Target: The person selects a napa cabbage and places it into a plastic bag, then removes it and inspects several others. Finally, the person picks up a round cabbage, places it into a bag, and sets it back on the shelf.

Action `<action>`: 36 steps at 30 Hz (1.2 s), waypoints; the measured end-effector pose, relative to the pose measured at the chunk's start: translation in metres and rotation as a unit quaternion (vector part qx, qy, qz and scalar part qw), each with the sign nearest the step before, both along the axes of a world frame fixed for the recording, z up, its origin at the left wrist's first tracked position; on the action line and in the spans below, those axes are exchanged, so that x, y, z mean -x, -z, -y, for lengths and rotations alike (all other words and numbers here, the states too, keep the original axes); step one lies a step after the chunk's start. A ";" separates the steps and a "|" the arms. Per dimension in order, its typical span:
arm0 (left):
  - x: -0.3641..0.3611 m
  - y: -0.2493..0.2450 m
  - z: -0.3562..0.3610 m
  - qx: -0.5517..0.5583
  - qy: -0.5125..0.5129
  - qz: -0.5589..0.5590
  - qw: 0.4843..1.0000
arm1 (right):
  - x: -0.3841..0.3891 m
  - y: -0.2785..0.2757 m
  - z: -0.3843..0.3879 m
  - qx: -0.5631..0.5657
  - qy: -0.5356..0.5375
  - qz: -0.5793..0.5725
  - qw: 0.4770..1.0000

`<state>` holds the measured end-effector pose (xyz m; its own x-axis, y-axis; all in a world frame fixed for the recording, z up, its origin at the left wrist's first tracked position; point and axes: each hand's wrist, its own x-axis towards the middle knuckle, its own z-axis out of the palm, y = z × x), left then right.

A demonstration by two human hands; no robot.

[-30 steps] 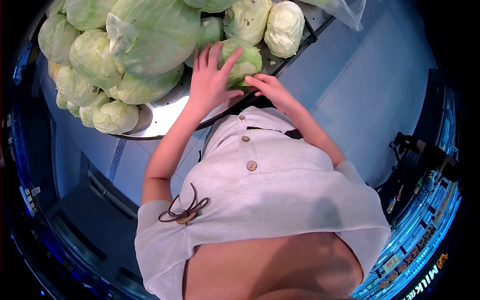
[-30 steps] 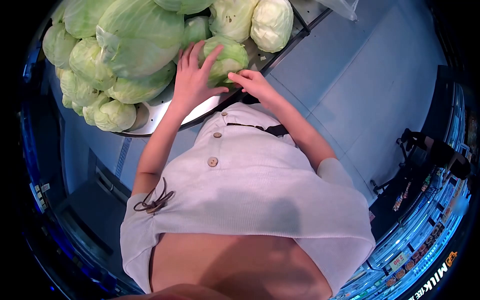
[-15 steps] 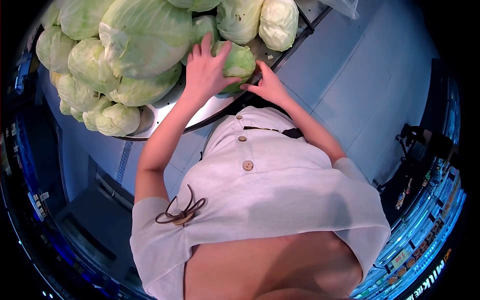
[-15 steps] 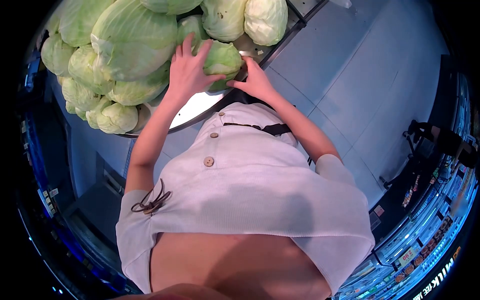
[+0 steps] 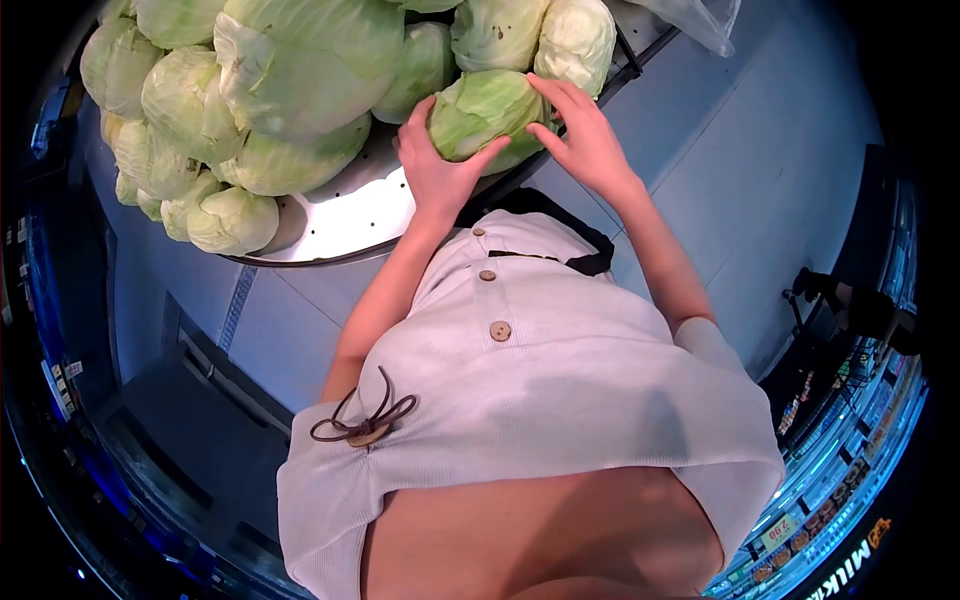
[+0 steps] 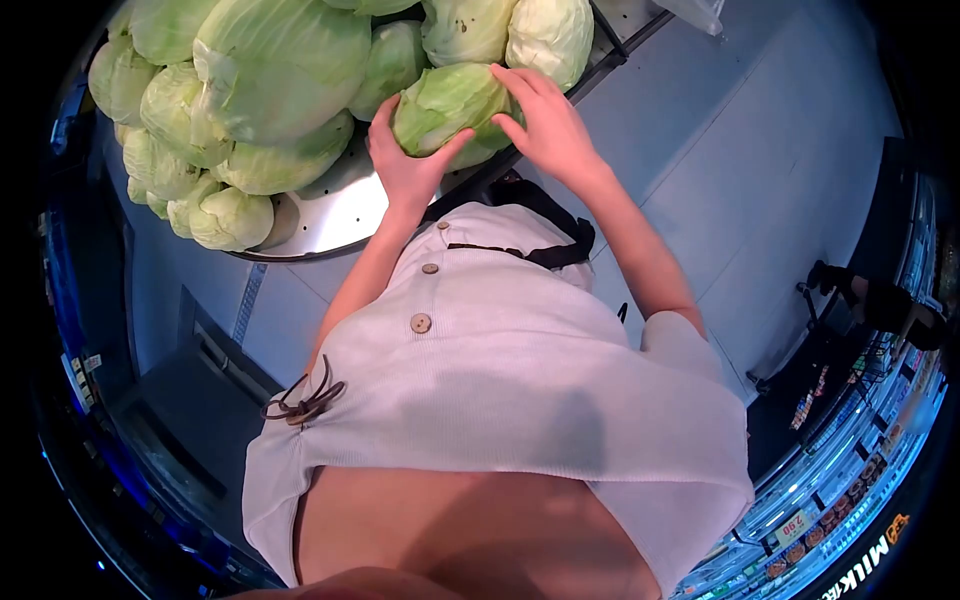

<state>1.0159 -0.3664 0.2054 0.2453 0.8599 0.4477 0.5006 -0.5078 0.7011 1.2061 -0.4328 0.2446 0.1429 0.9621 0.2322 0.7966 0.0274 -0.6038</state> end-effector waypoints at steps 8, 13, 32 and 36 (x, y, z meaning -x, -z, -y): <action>0.005 0.001 -0.006 0.048 0.022 -0.025 0.998 | 0.003 0.032 0.009 -0.013 0.090 -0.126 0.988; 0.017 -0.003 -0.008 0.051 0.079 -0.055 0.994 | 0.014 0.068 0.015 -0.020 0.139 -0.278 0.950; 0.003 0.009 0.004 0.040 0.030 0.043 0.998 | -0.004 0.080 0.021 0.029 0.060 -0.515 0.855; 0.005 0.018 0.009 0.110 0.006 0.059 0.992 | -0.006 0.089 0.023 0.034 0.099 -0.512 0.853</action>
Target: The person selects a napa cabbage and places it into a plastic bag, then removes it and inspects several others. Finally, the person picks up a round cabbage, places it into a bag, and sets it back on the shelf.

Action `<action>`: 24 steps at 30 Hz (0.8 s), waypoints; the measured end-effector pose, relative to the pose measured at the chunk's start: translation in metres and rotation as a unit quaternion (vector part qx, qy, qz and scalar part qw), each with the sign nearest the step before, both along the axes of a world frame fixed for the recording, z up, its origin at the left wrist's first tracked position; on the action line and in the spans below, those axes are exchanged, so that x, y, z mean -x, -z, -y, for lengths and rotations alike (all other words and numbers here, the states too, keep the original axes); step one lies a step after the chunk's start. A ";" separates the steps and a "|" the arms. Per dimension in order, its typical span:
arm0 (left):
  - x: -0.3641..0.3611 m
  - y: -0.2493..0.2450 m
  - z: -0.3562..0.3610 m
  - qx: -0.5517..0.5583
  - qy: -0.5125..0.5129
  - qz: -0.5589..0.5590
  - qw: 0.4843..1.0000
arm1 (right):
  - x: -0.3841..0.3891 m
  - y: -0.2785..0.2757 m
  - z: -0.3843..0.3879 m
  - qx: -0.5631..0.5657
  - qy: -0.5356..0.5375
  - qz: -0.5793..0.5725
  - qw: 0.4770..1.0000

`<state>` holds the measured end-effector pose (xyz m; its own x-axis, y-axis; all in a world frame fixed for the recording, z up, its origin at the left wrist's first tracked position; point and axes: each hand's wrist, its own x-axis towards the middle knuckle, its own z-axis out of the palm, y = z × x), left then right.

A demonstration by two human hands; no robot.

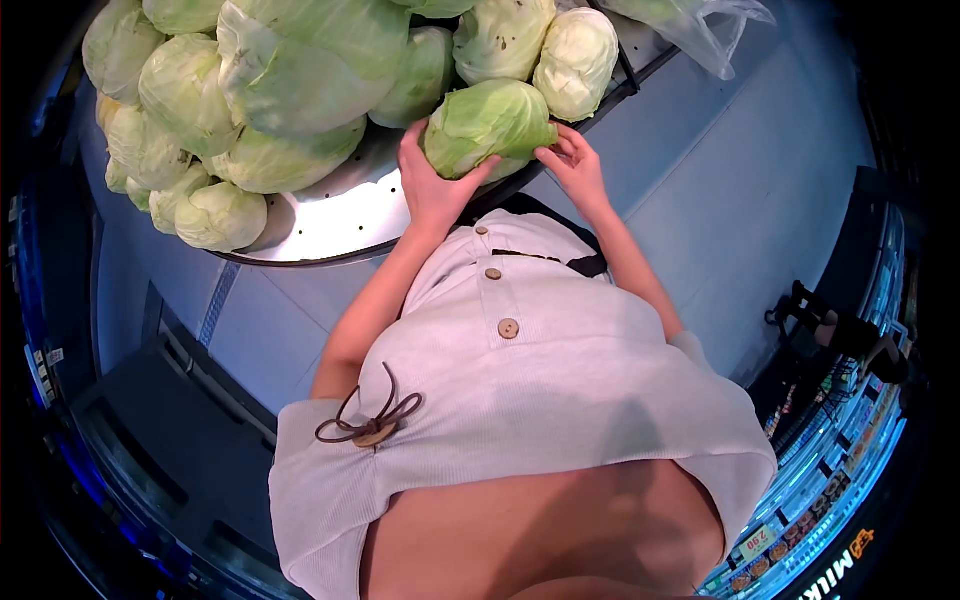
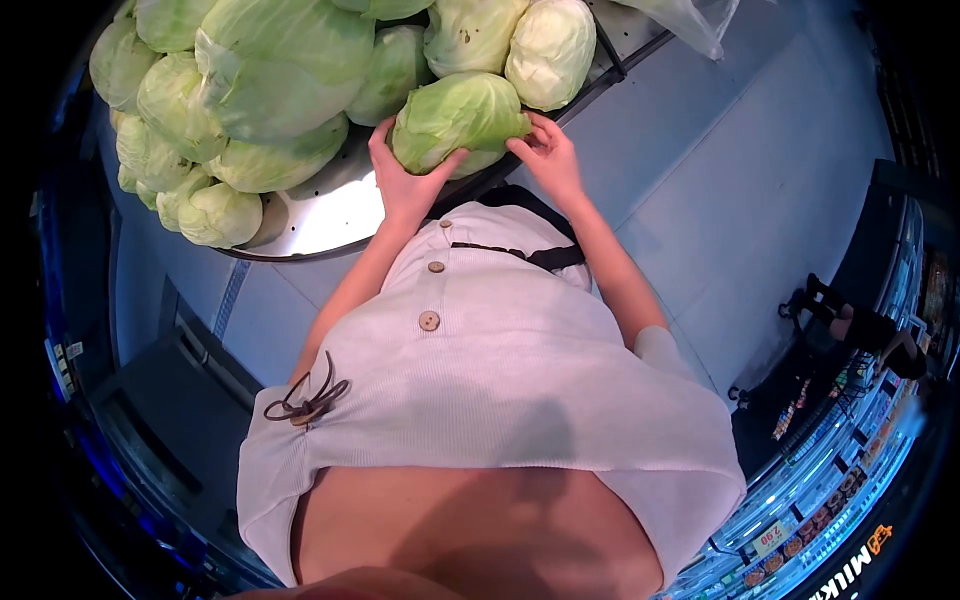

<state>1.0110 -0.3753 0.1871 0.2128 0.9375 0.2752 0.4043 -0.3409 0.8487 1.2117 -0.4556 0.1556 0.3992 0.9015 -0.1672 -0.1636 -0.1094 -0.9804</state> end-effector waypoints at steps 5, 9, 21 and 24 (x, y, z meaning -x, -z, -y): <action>0.004 -0.012 0.003 0.025 0.004 -0.040 0.999 | 0.005 0.000 -0.004 0.005 0.008 -0.014 1.000; 0.007 -0.012 0.006 0.066 0.014 -0.016 0.998 | 0.004 0.003 -0.005 0.001 0.012 -0.040 0.999; 0.014 -0.014 0.007 0.126 0.028 -0.068 0.989 | 0.011 0.003 -0.007 -0.023 0.066 -0.085 0.994; 0.020 -0.006 0.007 0.099 0.051 -0.019 0.994 | 0.013 0.009 -0.006 -0.024 0.066 -0.045 0.997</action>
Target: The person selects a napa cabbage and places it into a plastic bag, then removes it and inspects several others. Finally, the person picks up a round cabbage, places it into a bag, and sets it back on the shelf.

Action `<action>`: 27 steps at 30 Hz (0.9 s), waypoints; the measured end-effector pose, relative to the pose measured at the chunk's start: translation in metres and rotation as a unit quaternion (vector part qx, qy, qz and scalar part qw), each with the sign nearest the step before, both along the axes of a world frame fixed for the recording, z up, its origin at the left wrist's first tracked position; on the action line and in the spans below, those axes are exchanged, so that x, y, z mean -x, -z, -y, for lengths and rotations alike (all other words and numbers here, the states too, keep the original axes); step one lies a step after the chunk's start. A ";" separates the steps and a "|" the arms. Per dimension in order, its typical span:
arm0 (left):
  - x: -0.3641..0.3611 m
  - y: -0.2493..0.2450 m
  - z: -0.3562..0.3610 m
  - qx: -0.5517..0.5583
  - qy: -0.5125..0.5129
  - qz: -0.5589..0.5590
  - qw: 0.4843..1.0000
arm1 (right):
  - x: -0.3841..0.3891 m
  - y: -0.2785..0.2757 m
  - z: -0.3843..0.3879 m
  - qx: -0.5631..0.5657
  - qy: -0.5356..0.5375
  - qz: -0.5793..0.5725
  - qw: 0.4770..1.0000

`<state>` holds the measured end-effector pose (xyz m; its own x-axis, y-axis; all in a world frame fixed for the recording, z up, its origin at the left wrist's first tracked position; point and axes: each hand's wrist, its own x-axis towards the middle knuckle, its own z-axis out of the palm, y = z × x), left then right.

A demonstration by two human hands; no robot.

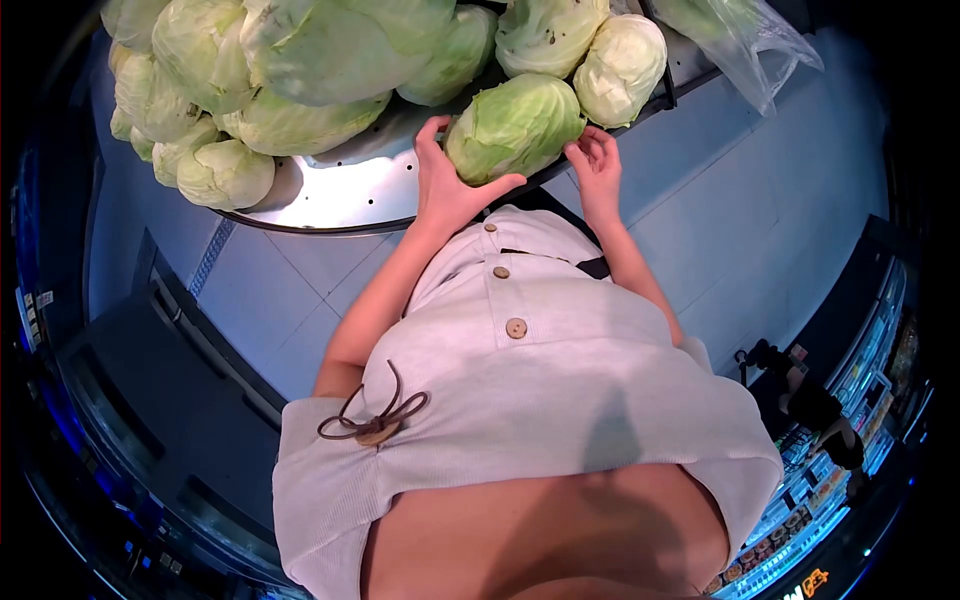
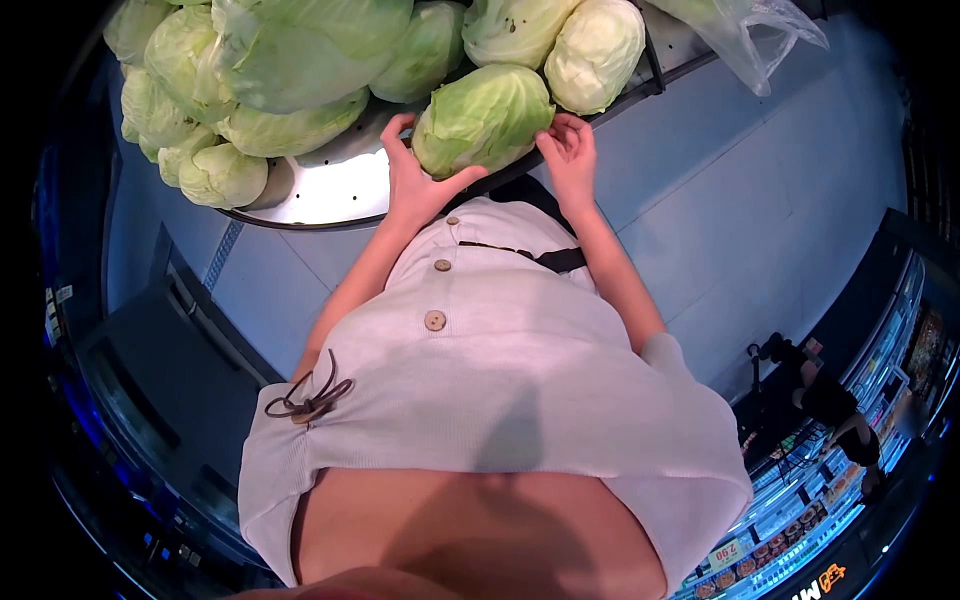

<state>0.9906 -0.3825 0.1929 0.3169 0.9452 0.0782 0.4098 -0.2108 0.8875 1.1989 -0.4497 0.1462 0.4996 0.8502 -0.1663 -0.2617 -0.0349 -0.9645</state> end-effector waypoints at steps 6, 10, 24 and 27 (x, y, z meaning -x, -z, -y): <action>0.012 0.015 -0.002 0.146 0.016 0.225 0.963 | 0.003 -0.006 0.001 -0.004 -0.014 0.078 0.997; 0.020 0.026 -0.007 0.168 0.048 0.225 0.959 | 0.002 -0.010 0.007 0.016 -0.007 0.126 0.992; 0.025 0.046 -0.019 0.146 0.016 0.196 0.969 | 0.003 -0.075 0.000 0.236 -0.135 0.399 0.876; 0.021 0.038 -0.020 0.169 -0.022 0.220 0.960 | -0.008 -0.080 -0.001 0.262 -0.215 0.454 0.824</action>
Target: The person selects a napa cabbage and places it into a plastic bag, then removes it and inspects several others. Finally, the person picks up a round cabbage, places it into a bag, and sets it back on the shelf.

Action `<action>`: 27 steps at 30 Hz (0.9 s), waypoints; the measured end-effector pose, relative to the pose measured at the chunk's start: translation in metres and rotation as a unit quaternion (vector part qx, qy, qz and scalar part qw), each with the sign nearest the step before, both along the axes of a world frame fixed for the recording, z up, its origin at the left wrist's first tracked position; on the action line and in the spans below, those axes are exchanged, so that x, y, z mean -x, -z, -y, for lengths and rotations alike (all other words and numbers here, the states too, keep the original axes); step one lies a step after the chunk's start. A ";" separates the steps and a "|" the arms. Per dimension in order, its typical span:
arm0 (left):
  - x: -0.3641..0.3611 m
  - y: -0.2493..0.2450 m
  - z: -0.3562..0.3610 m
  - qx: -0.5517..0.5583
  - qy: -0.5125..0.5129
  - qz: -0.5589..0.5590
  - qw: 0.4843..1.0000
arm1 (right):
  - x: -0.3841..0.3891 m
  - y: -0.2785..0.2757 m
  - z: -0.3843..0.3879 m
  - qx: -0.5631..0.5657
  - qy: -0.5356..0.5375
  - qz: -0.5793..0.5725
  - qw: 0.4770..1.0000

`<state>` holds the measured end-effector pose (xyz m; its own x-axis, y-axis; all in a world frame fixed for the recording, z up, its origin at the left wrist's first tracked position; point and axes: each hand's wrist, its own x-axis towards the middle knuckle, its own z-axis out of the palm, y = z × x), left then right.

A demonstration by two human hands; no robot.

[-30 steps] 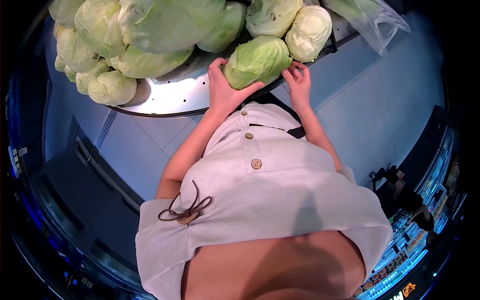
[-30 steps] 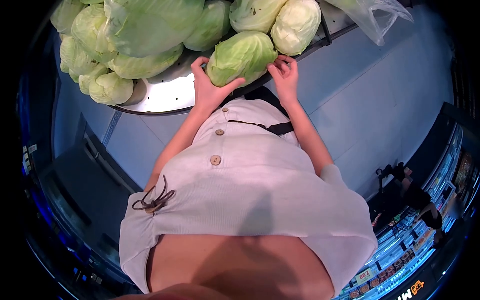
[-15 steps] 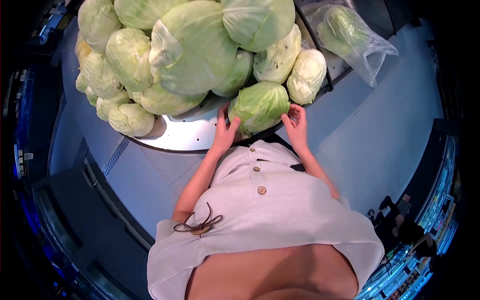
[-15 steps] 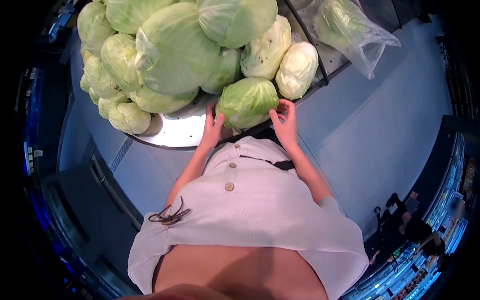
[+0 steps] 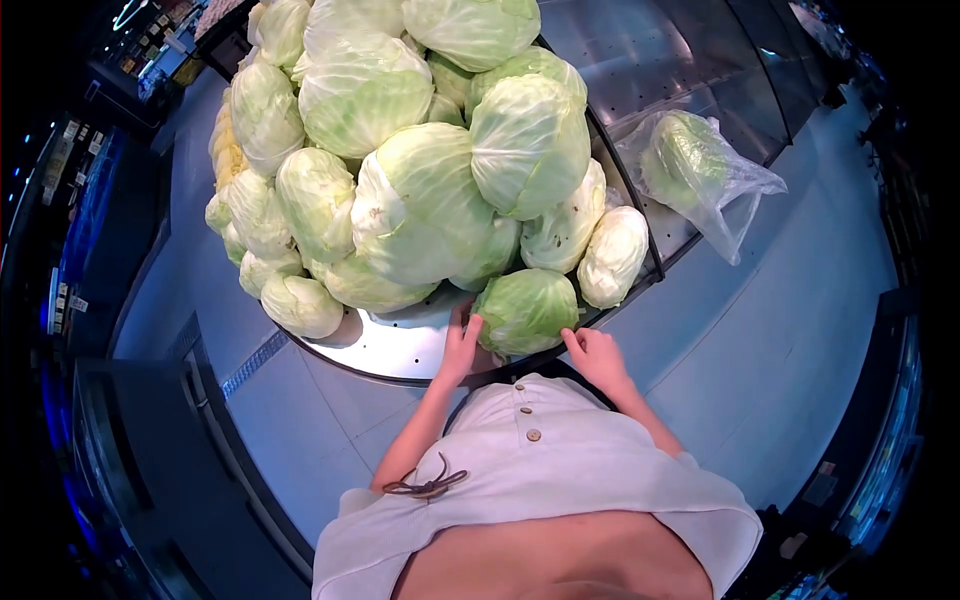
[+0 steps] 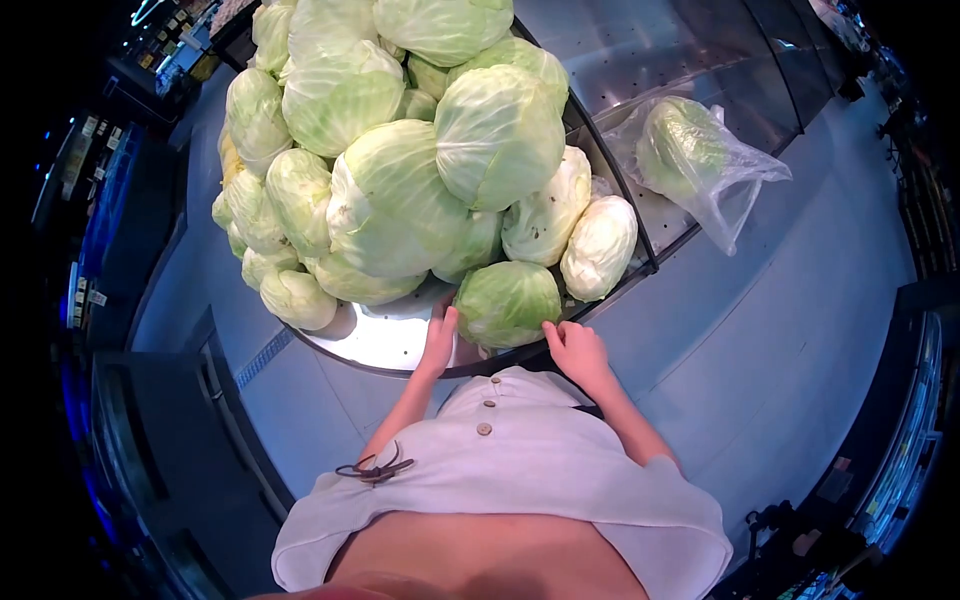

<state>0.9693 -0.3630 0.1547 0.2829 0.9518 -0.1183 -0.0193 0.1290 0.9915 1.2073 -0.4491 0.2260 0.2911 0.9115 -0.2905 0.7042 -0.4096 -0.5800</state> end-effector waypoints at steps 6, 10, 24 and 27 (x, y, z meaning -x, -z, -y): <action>-0.015 -0.009 0.000 0.003 -0.050 -0.051 0.997 | -0.029 -0.020 -0.024 0.129 -0.165 -0.036 0.977; -0.025 -0.015 0.005 0.009 -0.069 -0.069 0.995 | -0.055 -0.069 -0.052 0.187 -0.306 -0.113 0.927; -0.013 -0.040 -0.002 -0.017 -0.004 -0.200 0.980 | -0.103 -0.088 -0.088 -0.020 -0.357 -0.312 0.881; 0.000 -0.064 0.002 0.042 -0.023 -0.287 0.957 | -0.105 -0.090 -0.095 -0.010 -0.380 -0.326 0.866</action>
<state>0.9693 -0.3654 0.2187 0.1066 0.9420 -0.3183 0.5168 0.2210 0.8271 1.3120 -0.3537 0.3164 -0.6144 0.7746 -0.1501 0.2872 0.0424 -0.9569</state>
